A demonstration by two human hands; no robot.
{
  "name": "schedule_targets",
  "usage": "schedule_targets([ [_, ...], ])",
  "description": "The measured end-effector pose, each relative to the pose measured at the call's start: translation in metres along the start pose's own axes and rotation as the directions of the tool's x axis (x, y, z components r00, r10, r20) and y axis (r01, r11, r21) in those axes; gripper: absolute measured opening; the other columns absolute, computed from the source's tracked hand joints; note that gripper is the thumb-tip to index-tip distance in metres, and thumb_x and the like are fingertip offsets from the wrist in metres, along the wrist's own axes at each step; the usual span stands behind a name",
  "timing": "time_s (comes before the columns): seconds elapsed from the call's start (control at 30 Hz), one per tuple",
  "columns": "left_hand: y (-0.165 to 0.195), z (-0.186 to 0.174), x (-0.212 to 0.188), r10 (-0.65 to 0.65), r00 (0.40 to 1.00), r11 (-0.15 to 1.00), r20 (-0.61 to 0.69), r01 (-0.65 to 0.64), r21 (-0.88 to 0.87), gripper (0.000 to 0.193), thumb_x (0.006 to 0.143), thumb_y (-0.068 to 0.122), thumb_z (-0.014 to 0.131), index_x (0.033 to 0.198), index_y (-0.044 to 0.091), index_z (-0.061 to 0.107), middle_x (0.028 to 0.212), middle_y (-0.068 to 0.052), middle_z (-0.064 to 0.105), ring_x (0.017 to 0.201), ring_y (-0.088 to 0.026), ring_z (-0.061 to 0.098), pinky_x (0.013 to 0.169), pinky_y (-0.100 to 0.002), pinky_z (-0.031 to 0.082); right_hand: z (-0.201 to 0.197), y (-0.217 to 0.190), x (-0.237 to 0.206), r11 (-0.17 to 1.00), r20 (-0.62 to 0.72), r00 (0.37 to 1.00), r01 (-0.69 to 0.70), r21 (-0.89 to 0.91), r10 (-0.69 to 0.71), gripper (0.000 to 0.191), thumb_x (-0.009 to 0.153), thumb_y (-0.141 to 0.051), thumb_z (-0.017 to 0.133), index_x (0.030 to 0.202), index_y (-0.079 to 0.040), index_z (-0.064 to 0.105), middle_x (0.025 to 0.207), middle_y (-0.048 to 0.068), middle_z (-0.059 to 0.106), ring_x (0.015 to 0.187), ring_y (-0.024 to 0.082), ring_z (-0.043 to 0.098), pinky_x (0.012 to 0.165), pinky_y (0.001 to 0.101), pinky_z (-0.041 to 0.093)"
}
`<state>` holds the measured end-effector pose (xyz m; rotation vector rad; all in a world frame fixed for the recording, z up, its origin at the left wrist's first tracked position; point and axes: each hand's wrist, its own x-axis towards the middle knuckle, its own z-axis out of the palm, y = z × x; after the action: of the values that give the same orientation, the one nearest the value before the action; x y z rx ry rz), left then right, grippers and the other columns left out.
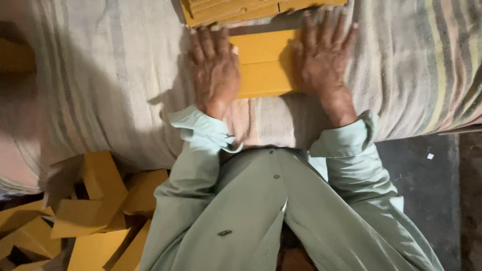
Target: The person folds pre-cut yellow cardboard boxes, pressing the sides and flaps to shape each box and stacking finished boxes on the cloth surface in front of them. They take flat box blanks one at a time, fold the walls together, and set completed boxes aside.
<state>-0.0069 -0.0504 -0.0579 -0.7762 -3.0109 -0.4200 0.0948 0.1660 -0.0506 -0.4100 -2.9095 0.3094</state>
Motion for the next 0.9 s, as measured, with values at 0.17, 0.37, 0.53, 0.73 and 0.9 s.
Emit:
schedule_targets([
  [0.17, 0.001, 0.003, 0.004, -0.053, 0.998, 0.998, 0.034, 0.052, 0.028, 0.062, 0.111, 0.039, 0.039, 0.160, 0.002, 0.033, 0.167, -0.027, 0.023, 0.155, -0.048, 0.012, 0.122, -0.068, 0.015, -0.001, 0.003, -0.003, 0.992, -0.032, 0.999, 0.023, -0.122, -0.027, 0.064, 0.120, -0.041, 0.037, 0.166, 0.002, 0.034, 0.166, 0.040, 0.027, 0.153, 0.061, 0.012, 0.120, 0.0752, 0.002],
  [0.37, 0.041, 0.009, 0.013, 0.021, 0.997, 0.996, 0.070, -0.027, 0.089, 0.064, 0.107, 0.043, 0.041, 0.159, 0.007, 0.034, 0.167, -0.019, 0.025, 0.157, -0.043, 0.014, 0.125, -0.068, 0.015, 0.018, -0.048, 0.012, 0.998, 0.026, 0.997, 0.067, 0.005, -0.067, 0.068, 0.108, -0.041, 0.041, 0.161, 0.001, 0.036, 0.160, 0.041, 0.026, 0.149, 0.060, 0.014, 0.117, 0.0737, 0.004],
  [0.53, 0.008, -0.007, 0.007, -0.036, 0.998, 0.999, 0.056, 0.037, -0.012, 0.060, 0.108, 0.039, 0.038, 0.159, 0.006, 0.034, 0.165, -0.025, 0.022, 0.153, -0.047, 0.015, 0.119, -0.069, 0.019, -0.004, -0.004, 0.000, 1.000, -0.010, 1.000, -0.017, -0.014, 0.016, 0.064, 0.114, -0.038, 0.039, 0.164, 0.000, 0.035, 0.164, 0.040, 0.023, 0.150, 0.061, 0.012, 0.118, 0.0751, 0.003],
  [0.73, 0.021, -0.003, 0.007, -0.058, 0.998, 0.995, -0.022, 0.060, 0.082, 0.062, 0.107, 0.040, 0.044, 0.156, 0.004, 0.036, 0.163, -0.026, 0.026, 0.152, -0.048, 0.019, 0.122, -0.067, 0.020, -0.003, 0.000, -0.002, 0.996, -0.062, 0.998, -0.016, -0.089, 0.010, 0.062, 0.118, -0.039, 0.041, 0.165, 0.002, 0.037, 0.164, 0.042, 0.024, 0.153, 0.061, 0.012, 0.119, 0.0745, 0.002],
  [0.9, 0.052, 0.010, 0.007, 0.063, 0.998, 0.998, -0.028, -0.062, 0.004, 0.058, 0.108, 0.036, 0.048, 0.157, 0.007, 0.039, 0.162, -0.023, 0.034, 0.154, -0.045, 0.024, 0.124, -0.066, 0.023, 0.023, -0.036, 0.010, 0.995, -0.037, 0.995, 0.097, 0.001, -0.097, 0.065, 0.114, -0.039, 0.043, 0.163, 0.004, 0.037, 0.165, 0.038, 0.027, 0.153, 0.059, 0.011, 0.121, 0.0742, 0.004],
])
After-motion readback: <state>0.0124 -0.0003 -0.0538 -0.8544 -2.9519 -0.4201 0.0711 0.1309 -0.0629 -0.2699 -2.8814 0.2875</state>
